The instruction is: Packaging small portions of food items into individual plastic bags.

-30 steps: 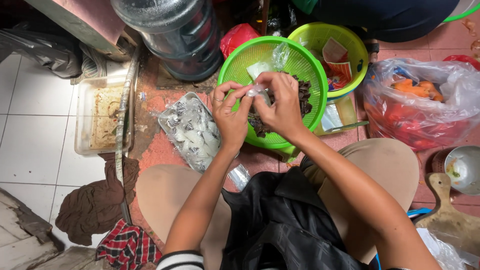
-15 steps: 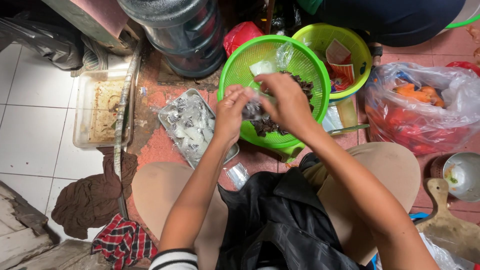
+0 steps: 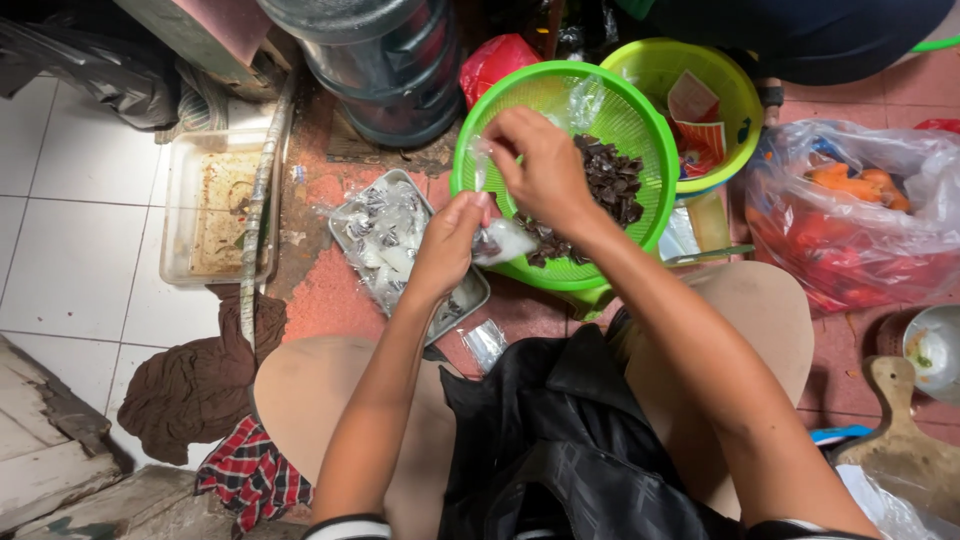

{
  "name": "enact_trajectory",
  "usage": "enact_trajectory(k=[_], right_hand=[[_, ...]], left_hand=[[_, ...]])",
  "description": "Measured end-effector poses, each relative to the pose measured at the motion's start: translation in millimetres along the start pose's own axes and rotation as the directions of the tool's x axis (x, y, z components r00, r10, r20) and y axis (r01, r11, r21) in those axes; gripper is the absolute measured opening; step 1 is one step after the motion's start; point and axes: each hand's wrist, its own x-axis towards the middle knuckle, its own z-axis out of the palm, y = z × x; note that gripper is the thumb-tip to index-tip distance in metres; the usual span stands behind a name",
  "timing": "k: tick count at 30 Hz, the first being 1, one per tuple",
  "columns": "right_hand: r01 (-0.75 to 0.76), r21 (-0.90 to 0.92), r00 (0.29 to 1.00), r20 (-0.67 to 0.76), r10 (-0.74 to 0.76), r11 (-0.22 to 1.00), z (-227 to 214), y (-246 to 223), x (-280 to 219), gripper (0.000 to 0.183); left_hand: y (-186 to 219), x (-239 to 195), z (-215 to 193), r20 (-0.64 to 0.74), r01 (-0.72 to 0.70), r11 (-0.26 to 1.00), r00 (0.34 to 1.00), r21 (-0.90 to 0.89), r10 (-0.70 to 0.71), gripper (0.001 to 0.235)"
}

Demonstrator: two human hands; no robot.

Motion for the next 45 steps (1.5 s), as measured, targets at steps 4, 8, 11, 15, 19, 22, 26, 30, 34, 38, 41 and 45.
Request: enact_trajectory(k=[4, 8, 11, 15, 19, 22, 26, 30, 34, 38, 41, 45], right_hand=[[-0.323, -0.004, 0.918, 0.24, 0.315, 0.946, 13, 95, 8, 0.02], [-0.372, -0.307, 0.853, 0.26, 0.453, 0.876, 33, 172, -9, 0.036], [-0.485, -0.299, 0.738, 0.363, 0.569, 0.821, 43, 196, -14, 0.041], [-0.657, -0.082, 0.674, 0.381, 0.633, 0.75, 30, 156, -14, 0.037], [-0.267, -0.108, 0.9, 0.327, 0.288, 0.957, 1, 72, -18, 0.022], [-0.207, 0.054, 0.912, 0.372, 0.173, 0.977, -15, 44, -30, 0.025], [-0.183, 0.382, 0.981, 0.131, 0.143, 0.906, -39, 61, -41, 0.026], [-0.212, -0.169, 0.94, 0.233, 0.248, 0.963, 3, 138, -92, 0.015], [0.144, -0.31, 0.826, 0.56, 0.059, 0.94, 58, 159, -132, 0.052], [0.198, -0.427, 0.739, 0.656, 0.152, 0.882, 71, 146, -125, 0.059], [0.236, -0.484, 0.655, 0.72, 0.23, 0.843, 66, 140, -121, 0.046], [0.31, -0.412, 0.752, 0.657, 0.044, 0.857, 64, 144, -129, 0.056]], left_hand=[[2, 1, -30, 0.015, 0.022, 0.81, 0.999, 0.586, -0.038, 0.035], [-1, -4, -52, -0.041, -0.034, 0.236, 0.952, 0.971, 0.303, 0.038], [-2, 4, -52, -0.057, -0.097, 0.275, 0.862, 0.957, 0.503, 0.046], [-18, 31, -21, -0.122, -0.122, 0.661, 0.942, 0.74, 0.311, 0.04], [-24, 59, 36, -0.155, 0.119, 0.987, 0.983, 0.106, -0.101, 0.035], [-78, 79, 54, -0.137, 0.2, 0.94, 0.96, -0.278, -0.245, 0.028], [-135, 107, 50, -0.198, 0.043, 0.887, 0.969, -0.46, -0.149, 0.022], [-81, 93, 47, -0.209, 0.037, 0.905, 0.968, -0.423, -0.137, 0.018], [-63, 89, 45, -0.186, 0.025, 0.946, 0.979, -0.323, -0.089, 0.017], [-57, 88, 33, -0.226, -0.019, 0.967, 0.973, -0.253, -0.04, 0.034], [-57, 83, 32, -0.238, -0.048, 0.999, 0.97, 0.016, 0.051, 0.03], [-61, 76, 31, -0.198, -0.177, 0.844, 0.929, 0.507, 0.314, 0.018]])
